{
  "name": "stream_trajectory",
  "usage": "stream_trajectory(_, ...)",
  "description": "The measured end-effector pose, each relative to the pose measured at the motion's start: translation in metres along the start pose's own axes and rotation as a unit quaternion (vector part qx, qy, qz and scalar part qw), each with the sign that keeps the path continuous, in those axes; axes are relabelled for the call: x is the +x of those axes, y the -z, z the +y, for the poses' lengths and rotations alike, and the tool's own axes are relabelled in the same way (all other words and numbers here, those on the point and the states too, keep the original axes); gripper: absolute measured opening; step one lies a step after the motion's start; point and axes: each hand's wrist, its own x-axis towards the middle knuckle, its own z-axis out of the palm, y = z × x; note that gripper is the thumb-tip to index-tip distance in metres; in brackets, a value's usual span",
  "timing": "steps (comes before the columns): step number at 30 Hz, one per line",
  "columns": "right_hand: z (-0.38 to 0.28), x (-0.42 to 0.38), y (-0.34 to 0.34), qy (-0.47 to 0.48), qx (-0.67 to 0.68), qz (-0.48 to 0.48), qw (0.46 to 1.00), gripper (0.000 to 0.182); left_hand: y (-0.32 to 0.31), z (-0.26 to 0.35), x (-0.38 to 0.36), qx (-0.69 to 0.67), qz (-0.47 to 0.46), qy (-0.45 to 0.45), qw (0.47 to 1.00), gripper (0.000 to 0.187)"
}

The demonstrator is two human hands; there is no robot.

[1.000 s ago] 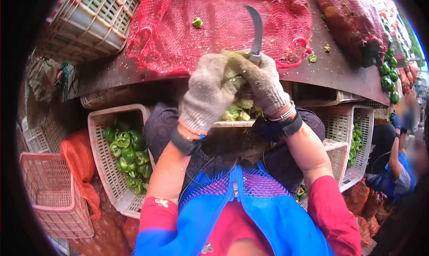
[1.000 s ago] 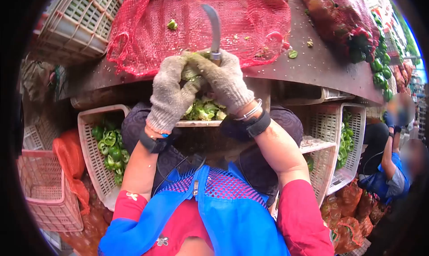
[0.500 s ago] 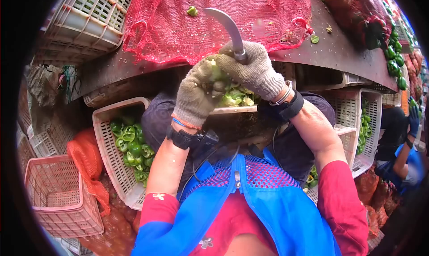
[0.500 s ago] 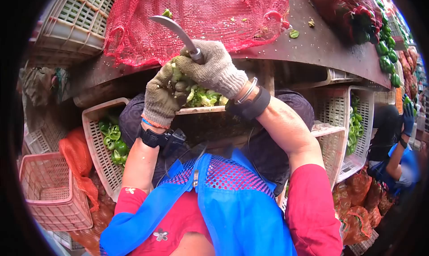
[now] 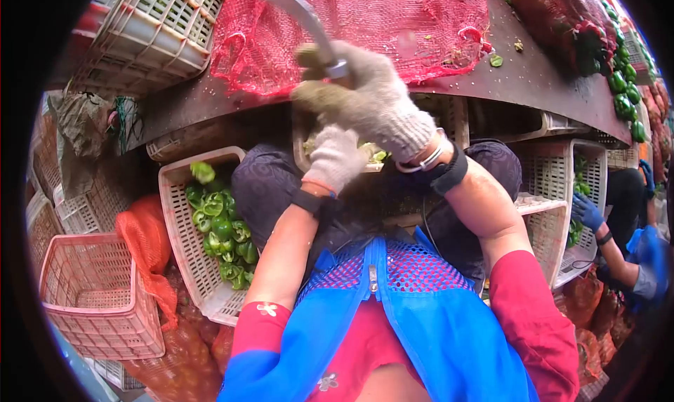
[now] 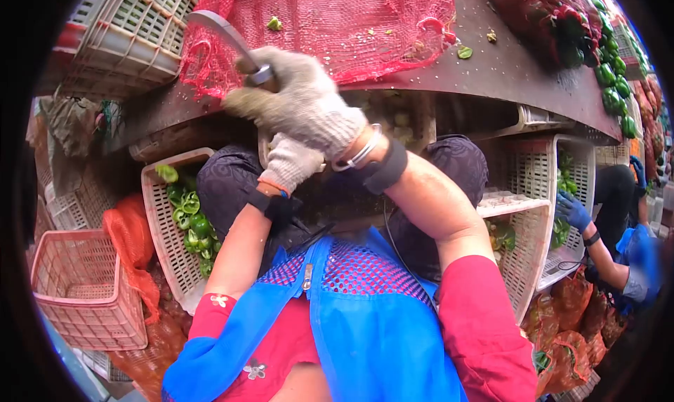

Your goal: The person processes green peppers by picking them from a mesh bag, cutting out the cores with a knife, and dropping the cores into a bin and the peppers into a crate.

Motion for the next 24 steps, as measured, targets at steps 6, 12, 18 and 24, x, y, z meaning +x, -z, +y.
stream_trajectory(6, -0.012, -0.014, 0.114, -0.143, 0.074, 0.238, 0.958, 0.023, 0.024, 0.019, -0.015, -0.011, 0.063, -0.117, 0.991, 0.043)
stream_trajectory(12, -0.021, -0.034, 0.164, -0.136, 0.15, 0.356, 0.912, 0.024, 0.084, 0.029, 0.034, 0.032, -0.164, -0.188, 0.968, 0.07)
stream_trajectory(18, -0.029, -0.037, 0.188, -0.142, 0.213, 0.348, 0.902, 0.027, 0.087, 0.029, 0.078, -0.068, -0.116, -0.074, 0.988, 0.057)
stream_trajectory(24, -0.021, -0.03, 0.191, -0.173, 0.122, 0.365, 0.907, 0.024, -0.021, 0.023, 0.144, -0.199, 0.29, 0.011, 0.936, 0.053)
